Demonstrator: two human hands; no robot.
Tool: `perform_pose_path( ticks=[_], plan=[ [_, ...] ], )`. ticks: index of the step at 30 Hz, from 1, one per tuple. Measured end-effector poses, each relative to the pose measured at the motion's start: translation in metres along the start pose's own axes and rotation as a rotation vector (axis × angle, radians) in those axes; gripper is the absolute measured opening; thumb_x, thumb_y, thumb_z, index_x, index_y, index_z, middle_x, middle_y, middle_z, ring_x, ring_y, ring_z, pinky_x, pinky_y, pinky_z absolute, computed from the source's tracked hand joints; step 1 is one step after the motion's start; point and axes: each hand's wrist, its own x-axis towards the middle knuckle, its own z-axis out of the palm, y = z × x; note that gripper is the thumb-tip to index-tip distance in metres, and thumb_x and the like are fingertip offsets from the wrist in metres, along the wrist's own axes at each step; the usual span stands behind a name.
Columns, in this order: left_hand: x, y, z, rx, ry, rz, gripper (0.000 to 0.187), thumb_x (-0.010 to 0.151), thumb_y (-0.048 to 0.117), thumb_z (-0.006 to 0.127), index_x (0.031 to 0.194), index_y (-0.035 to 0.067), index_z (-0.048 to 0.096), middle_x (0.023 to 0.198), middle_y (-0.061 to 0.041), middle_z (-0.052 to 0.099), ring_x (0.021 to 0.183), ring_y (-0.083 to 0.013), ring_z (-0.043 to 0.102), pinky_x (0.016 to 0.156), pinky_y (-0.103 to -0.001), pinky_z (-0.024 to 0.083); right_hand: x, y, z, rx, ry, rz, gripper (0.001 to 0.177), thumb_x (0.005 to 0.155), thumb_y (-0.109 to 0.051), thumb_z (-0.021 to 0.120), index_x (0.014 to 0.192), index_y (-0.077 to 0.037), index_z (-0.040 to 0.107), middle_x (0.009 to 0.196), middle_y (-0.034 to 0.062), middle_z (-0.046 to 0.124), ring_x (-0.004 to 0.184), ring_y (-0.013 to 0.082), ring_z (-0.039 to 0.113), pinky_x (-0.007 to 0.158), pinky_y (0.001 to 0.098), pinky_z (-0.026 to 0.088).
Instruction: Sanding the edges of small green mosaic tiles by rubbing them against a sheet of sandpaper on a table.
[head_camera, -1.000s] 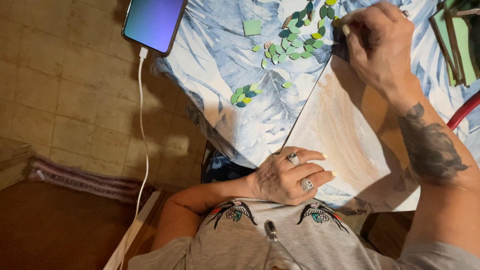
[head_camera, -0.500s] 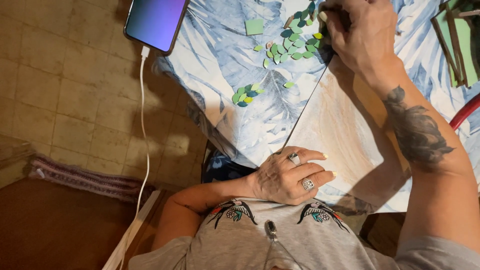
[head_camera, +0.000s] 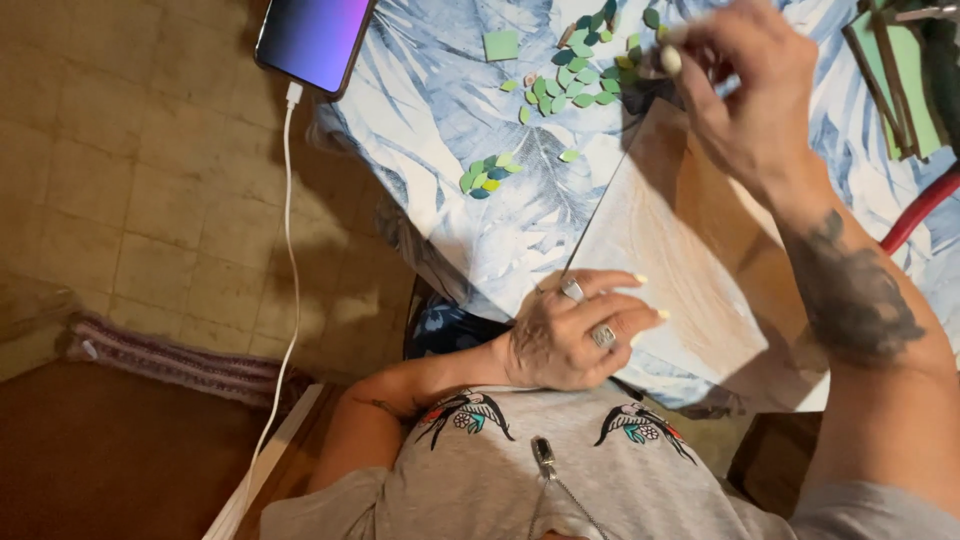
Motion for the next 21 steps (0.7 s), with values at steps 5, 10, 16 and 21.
perform_pose_path(
  ticks=[5,10,16,21],
  plan=[
    [0.018,0.012,-0.012,0.15,0.044,-0.049,0.035,0.071,0.007,0.057,0.105,0.005,0.049,0.1,-0.008,0.053,0.092,-0.0219,0.054,0.068,-0.032,0.049,-0.05,-0.046,-0.02,0.268,-0.1,0.247,0.005,0.093,0.003,0.052,0.093,0.003,0.057,0.086,0.0136,0.055,0.073,0.0175,0.051,0.062,0.025,0.044],
    [0.024,0.025,-0.003,0.093,0.108,-0.154,0.042,0.077,0.002,0.058,0.115,0.003,0.042,0.109,-0.014,0.043,0.099,-0.0269,0.047,0.088,-0.036,0.046,-0.103,-0.078,-0.022,0.569,-0.031,0.542,0.004,0.086,-0.001,0.054,0.089,0.001,0.055,0.086,0.0065,0.056,0.079,0.0095,0.051,0.075,0.018,0.042],
    [0.033,0.032,0.01,0.103,0.14,-0.098,0.029,0.075,0.008,0.057,0.103,0.007,0.053,0.098,-0.007,0.052,0.091,-0.0263,0.054,0.077,-0.036,0.047,-0.152,-0.075,-0.001,0.84,0.334,0.635,0.023,0.076,0.009,0.061,0.089,0.002,0.044,0.08,0.0116,0.053,0.079,0.0151,0.056,0.07,0.027,0.048],
    [0.027,0.032,0.019,0.059,0.101,-0.111,0.021,0.076,0.009,0.061,0.096,0.009,0.058,0.087,-0.004,0.058,0.082,-0.0223,0.057,0.067,-0.031,0.049,-0.159,-0.091,0.002,0.932,0.399,0.658,0.022,0.078,0.004,0.062,0.085,-0.001,0.042,0.077,0.0063,0.053,0.079,0.0129,0.059,0.067,0.0225,0.049]
  ],
)
